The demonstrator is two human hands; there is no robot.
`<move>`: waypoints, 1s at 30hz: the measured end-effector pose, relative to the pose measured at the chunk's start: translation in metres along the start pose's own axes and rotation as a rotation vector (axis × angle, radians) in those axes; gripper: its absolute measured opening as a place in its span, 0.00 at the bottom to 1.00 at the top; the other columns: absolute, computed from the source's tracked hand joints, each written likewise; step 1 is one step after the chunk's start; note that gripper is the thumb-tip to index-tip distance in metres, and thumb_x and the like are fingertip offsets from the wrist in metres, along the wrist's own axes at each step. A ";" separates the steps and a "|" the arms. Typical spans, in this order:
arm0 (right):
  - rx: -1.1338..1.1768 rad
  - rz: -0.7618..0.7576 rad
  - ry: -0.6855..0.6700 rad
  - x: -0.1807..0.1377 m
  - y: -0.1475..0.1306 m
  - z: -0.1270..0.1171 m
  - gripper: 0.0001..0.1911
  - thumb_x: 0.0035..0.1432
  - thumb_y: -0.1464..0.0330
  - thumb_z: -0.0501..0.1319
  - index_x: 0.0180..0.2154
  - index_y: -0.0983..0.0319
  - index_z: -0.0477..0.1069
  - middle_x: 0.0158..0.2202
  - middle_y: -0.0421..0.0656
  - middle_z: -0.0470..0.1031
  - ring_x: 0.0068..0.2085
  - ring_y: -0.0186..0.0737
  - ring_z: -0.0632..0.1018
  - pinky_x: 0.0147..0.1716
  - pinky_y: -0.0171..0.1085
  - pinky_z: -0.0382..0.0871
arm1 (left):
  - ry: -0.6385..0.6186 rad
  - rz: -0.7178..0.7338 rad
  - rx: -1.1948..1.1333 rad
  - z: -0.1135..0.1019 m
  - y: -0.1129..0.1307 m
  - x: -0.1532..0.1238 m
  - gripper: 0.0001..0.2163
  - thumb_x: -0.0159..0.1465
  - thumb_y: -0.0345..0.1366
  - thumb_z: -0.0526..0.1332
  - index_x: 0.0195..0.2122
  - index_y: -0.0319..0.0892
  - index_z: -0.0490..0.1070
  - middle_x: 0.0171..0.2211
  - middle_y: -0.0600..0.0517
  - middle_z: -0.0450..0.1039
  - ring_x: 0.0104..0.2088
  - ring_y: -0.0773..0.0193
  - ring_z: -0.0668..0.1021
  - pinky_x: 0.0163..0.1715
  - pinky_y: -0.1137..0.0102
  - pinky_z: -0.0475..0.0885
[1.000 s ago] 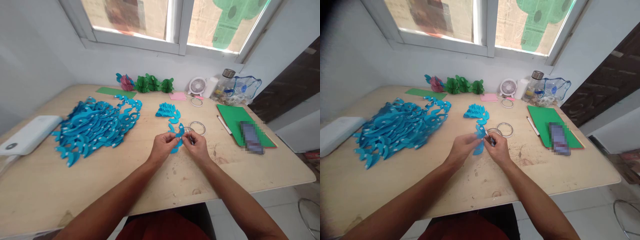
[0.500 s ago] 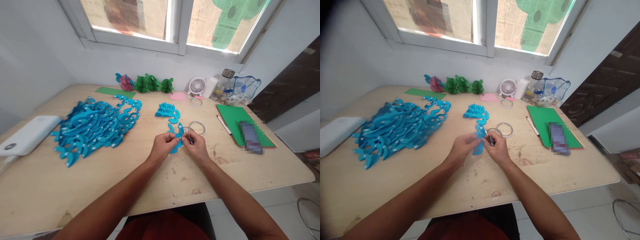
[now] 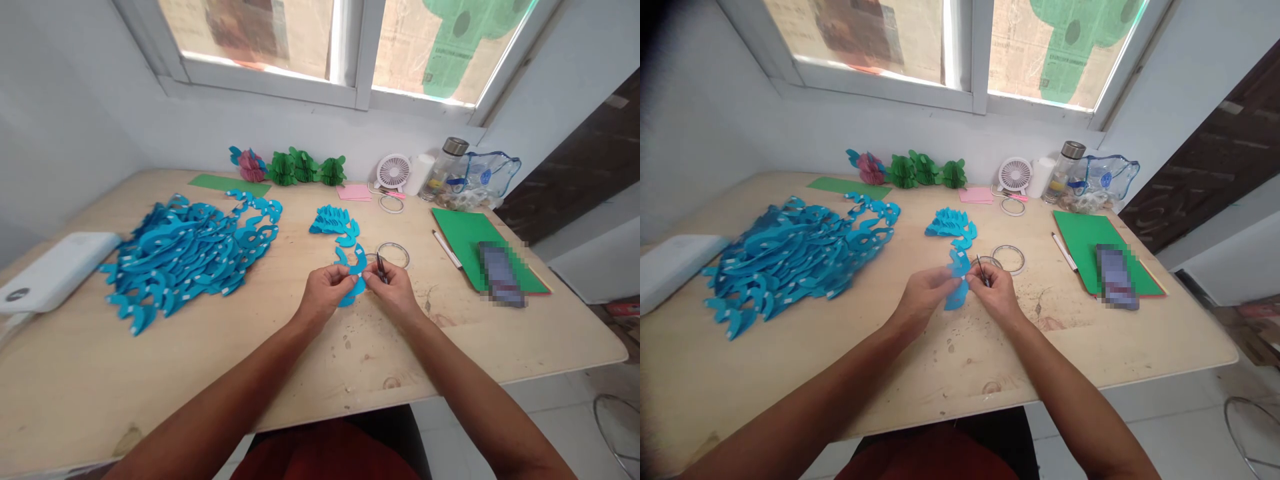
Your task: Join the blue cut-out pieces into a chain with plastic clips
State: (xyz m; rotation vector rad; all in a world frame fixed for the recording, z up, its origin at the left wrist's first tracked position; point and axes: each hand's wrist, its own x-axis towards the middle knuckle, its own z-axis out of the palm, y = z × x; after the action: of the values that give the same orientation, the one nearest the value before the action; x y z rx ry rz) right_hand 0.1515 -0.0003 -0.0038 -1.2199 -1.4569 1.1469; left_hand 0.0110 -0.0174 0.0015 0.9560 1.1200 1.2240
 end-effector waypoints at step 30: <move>-0.345 -0.241 -0.015 -0.002 0.006 -0.002 0.06 0.54 0.66 0.57 0.29 0.62 0.69 0.23 0.39 0.66 0.26 0.34 0.65 0.26 0.33 0.57 | 0.150 0.227 0.126 -0.006 0.003 -0.002 0.23 0.53 0.35 0.62 0.50 0.44 0.58 0.21 0.60 0.70 0.20 0.70 0.73 0.23 0.75 0.71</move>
State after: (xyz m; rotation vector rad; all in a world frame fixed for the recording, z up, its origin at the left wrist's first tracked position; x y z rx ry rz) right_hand 0.1552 -0.0016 -0.0094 -1.2232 -1.8104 0.7642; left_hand 0.0046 -0.0195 0.0033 1.1253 1.2438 1.4408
